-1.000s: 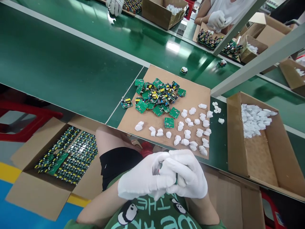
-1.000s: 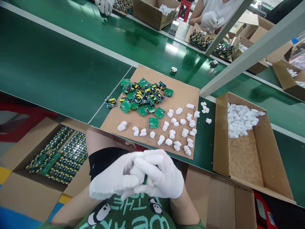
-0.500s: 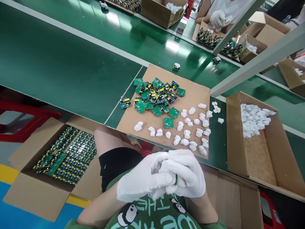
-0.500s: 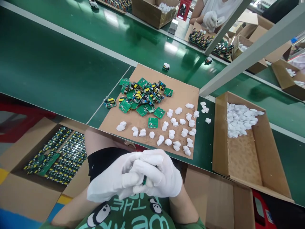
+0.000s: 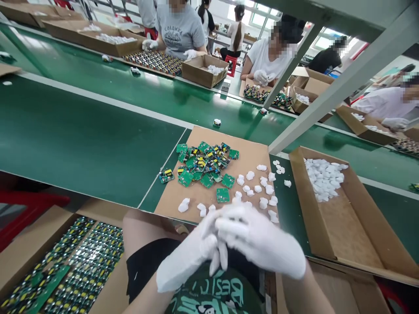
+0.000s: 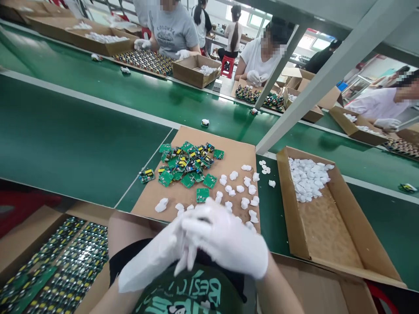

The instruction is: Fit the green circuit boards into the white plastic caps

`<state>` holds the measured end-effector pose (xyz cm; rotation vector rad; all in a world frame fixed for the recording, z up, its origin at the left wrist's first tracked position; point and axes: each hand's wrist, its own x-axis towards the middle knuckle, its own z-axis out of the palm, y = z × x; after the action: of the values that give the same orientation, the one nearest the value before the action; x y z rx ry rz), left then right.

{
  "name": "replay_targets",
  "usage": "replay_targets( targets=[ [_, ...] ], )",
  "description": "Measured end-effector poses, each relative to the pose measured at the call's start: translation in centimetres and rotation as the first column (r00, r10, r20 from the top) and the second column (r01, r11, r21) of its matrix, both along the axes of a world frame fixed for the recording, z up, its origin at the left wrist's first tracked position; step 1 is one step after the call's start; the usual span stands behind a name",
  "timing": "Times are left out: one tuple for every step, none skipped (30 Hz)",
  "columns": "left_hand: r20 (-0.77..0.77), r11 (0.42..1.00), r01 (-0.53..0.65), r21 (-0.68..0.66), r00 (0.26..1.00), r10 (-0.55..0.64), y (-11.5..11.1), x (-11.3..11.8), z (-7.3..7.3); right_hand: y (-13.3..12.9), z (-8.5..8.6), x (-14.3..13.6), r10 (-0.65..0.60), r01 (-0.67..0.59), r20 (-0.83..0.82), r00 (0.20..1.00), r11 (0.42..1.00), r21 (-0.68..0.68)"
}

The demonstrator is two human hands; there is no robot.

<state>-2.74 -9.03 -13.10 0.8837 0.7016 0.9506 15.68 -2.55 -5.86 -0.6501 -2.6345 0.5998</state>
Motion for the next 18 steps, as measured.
replay_targets(
  targets=[
    [-0.049,0.993,-0.116,0.013,0.992,0.116,0.2,-0.4,-0.2,2.3,0.2,0.4,-0.015,0.015,0.032,0.999,1.0,-0.008],
    [-0.124,0.966,-0.256,0.032,0.958,0.258,0.5,-0.9,-0.3,4.9,0.4,0.8,-0.09,0.09,0.002,0.996,0.996,0.011],
    [-0.218,0.917,-0.393,0.063,0.892,0.397,0.6,-1.5,-0.4,7.9,0.4,1.3,-0.207,0.207,0.013,0.978,0.978,0.023],
    [-0.313,0.859,-0.501,0.109,0.803,0.508,0.8,-2.1,-0.3,11.1,0.3,1.6,-0.324,0.322,0.033,0.945,0.945,0.048],
    [-0.396,0.806,-0.571,0.158,0.711,0.581,1.0,-2.7,-0.3,14.1,0.1,1.9,-0.417,0.415,0.024,0.909,0.907,0.066],
    [-0.467,0.77,-0.605,0.203,0.632,0.619,1.2,-3.3,-0.3,17.0,-0.2,2.2,-0.498,0.497,-0.004,0.867,0.864,0.079],
    [-0.53,0.749,-0.615,0.245,0.562,0.635,1.4,-3.9,-0.3,19.5,-0.5,2.4,-0.564,0.564,-0.028,0.826,0.821,0.085],
    [-0.588,0.737,-0.609,0.293,0.493,0.641,1.8,-4.5,-0.5,21.5,-0.8,2.7,-0.604,0.605,-0.041,0.796,0.791,0.087],
    [-0.636,0.729,-0.586,0.355,0.42,0.648,2.3,-5.0,-0.7,23.0,-1.0,2.9,-0.631,0.633,-0.054,0.774,0.769,0.089],
    [-0.674,0.722,-0.537,0.436,0.337,0.658,3.0,-5.5,-1.0,23.9,-1.3,3.0,-0.647,0.65,-0.063,0.76,0.754,0.093],
    [-0.696,0.714,-0.466,0.522,0.251,0.673,3.7,-5.8,-1.2,24.3,-1.5,3.1,-0.655,0.658,-0.068,0.753,0.746,0.098],
    [-0.702,0.704,-0.384,0.598,0.174,0.691,4.6,-6.0,-1.5,24.2,-1.7,3.1,-0.659,0.663,-0.073,0.748,0.741,0.106],
    [-0.704,0.7,-0.296,0.65,0.112,0.701,5.5,-6.2,-1.7,23.6,-1.8,3.0,-0.659,0.664,-0.078,0.748,0.739,0.115],
    [-0.709,0.706,-0.234,0.669,0.085,0.7,6.4,-6.2,-1.8,22.5,-1.9,2.7,-0.655,0.66,-0.084,0.751,0.741,0.124],
    [-0.716,0.714,-0.196,0.672,0.074,0.694,7.2,-6.1,-1.9,20.9,-1.9,2.2,-0.643,0.649,-0.09,0.761,0.75,0.132],
    [-0.724,0.723,-0.176,0.668,0.073,0.686,8.0,-6.0,-1.9,18.7,-2.0,1.4,-0.619,0.626,-0.093,0.78,0.768,0.138],
    [-0.729,0.729,-0.171,0.662,0.079,0.68,8.7,-5.9,-1.8,16.1,-2.0,0.5,-0.587,0.595,-0.096,0.804,0.791,0.141],
    [-0.731,0.732,-0.166,0.66,0.082,0.678,9.2,-5.9,-1.7,13.1,-2.1,-0.6,-0.537,0.544,-0.091,0.839,0.827,0.138]
  ],
)
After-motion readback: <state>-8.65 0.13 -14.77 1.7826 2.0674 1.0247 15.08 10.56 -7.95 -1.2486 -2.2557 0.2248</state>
